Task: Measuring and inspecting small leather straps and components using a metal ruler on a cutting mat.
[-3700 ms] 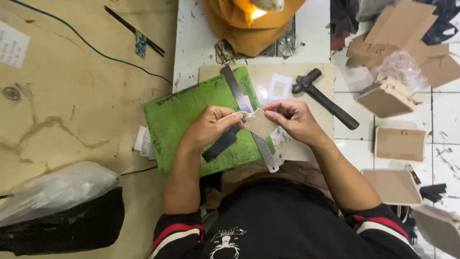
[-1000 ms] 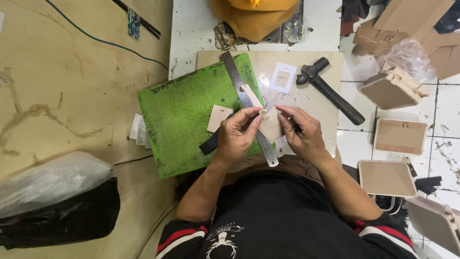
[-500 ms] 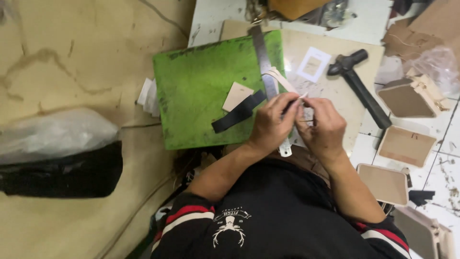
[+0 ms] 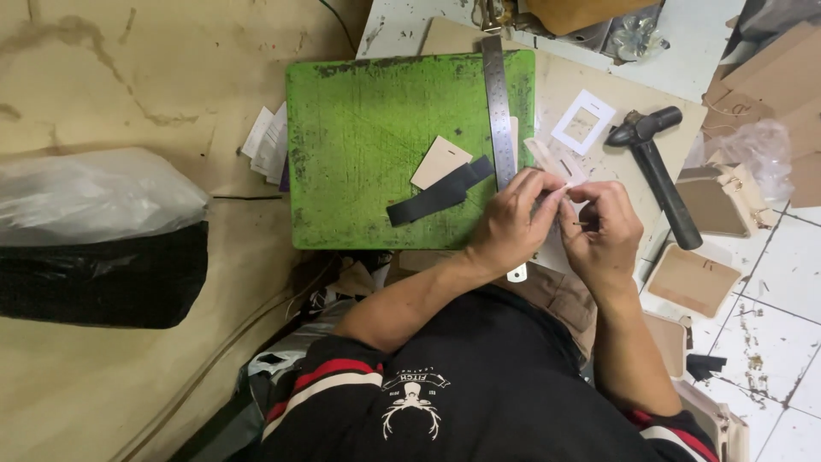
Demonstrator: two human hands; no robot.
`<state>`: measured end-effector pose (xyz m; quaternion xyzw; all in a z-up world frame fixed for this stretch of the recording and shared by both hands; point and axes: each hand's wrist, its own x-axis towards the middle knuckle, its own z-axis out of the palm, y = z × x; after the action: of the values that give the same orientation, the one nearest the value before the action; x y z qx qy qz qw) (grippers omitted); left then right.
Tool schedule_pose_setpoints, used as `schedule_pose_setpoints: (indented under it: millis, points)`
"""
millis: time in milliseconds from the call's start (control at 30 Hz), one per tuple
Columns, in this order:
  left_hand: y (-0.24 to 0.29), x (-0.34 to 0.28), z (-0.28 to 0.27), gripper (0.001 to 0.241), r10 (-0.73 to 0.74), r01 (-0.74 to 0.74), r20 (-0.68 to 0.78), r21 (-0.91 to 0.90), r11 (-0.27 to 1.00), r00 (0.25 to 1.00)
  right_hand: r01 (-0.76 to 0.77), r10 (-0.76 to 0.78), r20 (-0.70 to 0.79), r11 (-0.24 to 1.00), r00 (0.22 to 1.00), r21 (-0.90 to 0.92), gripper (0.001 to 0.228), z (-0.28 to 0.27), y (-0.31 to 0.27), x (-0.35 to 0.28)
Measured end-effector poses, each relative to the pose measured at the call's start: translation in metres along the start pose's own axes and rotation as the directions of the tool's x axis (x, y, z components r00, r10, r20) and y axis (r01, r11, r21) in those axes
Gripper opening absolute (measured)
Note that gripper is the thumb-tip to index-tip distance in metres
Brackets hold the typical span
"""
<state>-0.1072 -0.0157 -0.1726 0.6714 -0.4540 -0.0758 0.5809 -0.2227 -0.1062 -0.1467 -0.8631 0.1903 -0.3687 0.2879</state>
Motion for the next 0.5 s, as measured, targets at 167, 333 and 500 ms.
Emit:
schedule_pose_setpoints:
  millis: [167, 333, 500]
  points:
    - [-0.017, -0.009, -0.010, 0.004, -0.070, 0.071, 0.015, -0.128, 0.989, 0.997, 0.028, -0.027, 0.014, 0.999, 1.000, -0.029, 0.014, 0.007, 0.005, -0.002]
    - [0.008, 0.009, -0.087, 0.015, -0.123, 0.099, 0.222, 0.114, 0.989, 0.967, 0.012, -0.011, 0.015, 0.997, 1.000, -0.078, 0.013, 0.006, 0.008, 0.004]
    - [-0.014, 0.000, -0.133, 0.057, -0.358, 0.056, 0.260, 0.737, 0.673, 0.897, -0.072, 0.070, 0.043, 0.997, 0.997, 0.039, 0.016, -0.006, 0.001, 0.012]
